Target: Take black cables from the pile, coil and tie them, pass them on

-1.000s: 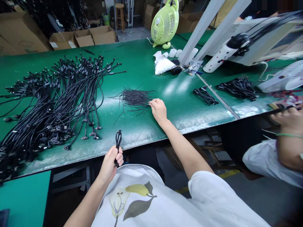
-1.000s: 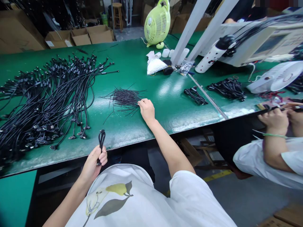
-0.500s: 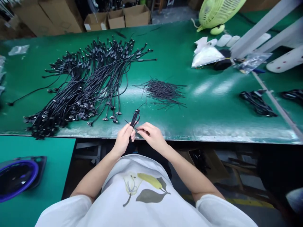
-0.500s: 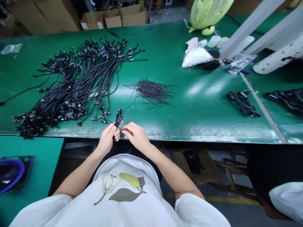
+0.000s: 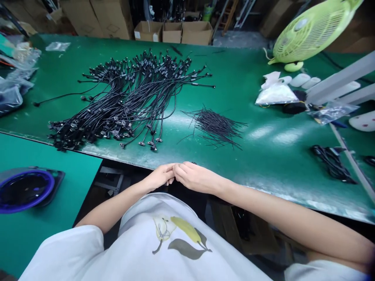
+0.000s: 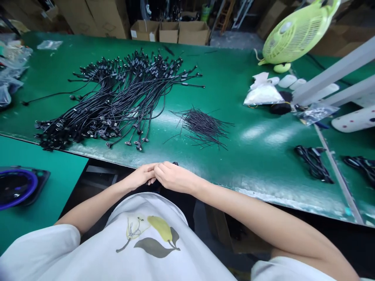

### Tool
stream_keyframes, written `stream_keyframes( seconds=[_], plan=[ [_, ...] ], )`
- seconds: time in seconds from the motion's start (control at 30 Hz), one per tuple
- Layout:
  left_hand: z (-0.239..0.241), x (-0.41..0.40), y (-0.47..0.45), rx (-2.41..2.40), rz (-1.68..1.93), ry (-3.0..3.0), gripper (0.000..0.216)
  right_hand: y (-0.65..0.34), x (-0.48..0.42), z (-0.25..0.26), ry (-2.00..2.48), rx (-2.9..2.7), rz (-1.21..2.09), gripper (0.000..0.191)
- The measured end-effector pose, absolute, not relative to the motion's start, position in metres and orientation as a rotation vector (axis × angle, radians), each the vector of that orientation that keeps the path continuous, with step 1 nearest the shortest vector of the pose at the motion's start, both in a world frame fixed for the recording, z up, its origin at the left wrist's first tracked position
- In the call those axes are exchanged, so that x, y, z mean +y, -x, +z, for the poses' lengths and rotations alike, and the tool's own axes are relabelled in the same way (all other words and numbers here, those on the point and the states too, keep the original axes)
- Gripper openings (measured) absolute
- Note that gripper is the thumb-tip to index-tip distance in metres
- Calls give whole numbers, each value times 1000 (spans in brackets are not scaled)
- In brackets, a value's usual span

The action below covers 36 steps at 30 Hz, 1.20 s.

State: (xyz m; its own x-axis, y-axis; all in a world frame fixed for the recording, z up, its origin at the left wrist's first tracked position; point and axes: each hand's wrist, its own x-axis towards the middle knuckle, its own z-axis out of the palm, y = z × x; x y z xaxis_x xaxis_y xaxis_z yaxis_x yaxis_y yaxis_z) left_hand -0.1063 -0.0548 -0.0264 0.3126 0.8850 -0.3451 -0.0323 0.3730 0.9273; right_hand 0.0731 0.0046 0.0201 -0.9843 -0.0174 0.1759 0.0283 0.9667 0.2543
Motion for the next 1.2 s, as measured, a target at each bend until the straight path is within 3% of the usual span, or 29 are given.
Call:
stream_keyframes(
  seconds=[0.1, 0.3, 0.4, 0.5, 0.63, 0.7, 0.77, 0.83, 0.97, 1.07, 1.2],
  plan=[
    [-29, -59, 105, 1100, 761, -990, 44, -71, 2, 23, -37, -2968, -435, 28],
    [-21, -52, 103, 1322, 810, -1241, 35, -56, 13, 23, 142, -3107, -441, 25],
    [-6, -36, 104, 1141, 998, -1057, 36, -41, 24, 25, 669, -3012, -86, 17],
    [6, -24, 108, 994, 1195, -856, 31, -28, 22, 26, 1018, -2531, 379, 23],
    [10, -30, 119, 1126, 1347, -1051, 43, -31, 9, 18, 985, -2066, 1030, 34],
    [9, -39, 123, 1161, 1313, -1174, 44, -43, 7, 14, 972, -2063, 1161, 34],
    [5, -48, 122, 1078, 1177, -1251, 45, -55, 10, 11, 1038, -2135, 1015, 33],
    [-1, -53, 117, 965, 976, -1282, 48, -63, 10, 12, 1128, -2204, 648, 32],
    [-17, -46, 105, 969, 855, -959, 73, -61, -10, 18, 983, -2376, 22, 29],
    [-11, -36, 110, 962, 912, -667, 86, -54, -27, 14, 693, -2500, -9, 30],
    [16, -40, 119, 998, 1033, -941, 71, -56, -21, -1, 758, -2550, 289, 31]
  ],
)
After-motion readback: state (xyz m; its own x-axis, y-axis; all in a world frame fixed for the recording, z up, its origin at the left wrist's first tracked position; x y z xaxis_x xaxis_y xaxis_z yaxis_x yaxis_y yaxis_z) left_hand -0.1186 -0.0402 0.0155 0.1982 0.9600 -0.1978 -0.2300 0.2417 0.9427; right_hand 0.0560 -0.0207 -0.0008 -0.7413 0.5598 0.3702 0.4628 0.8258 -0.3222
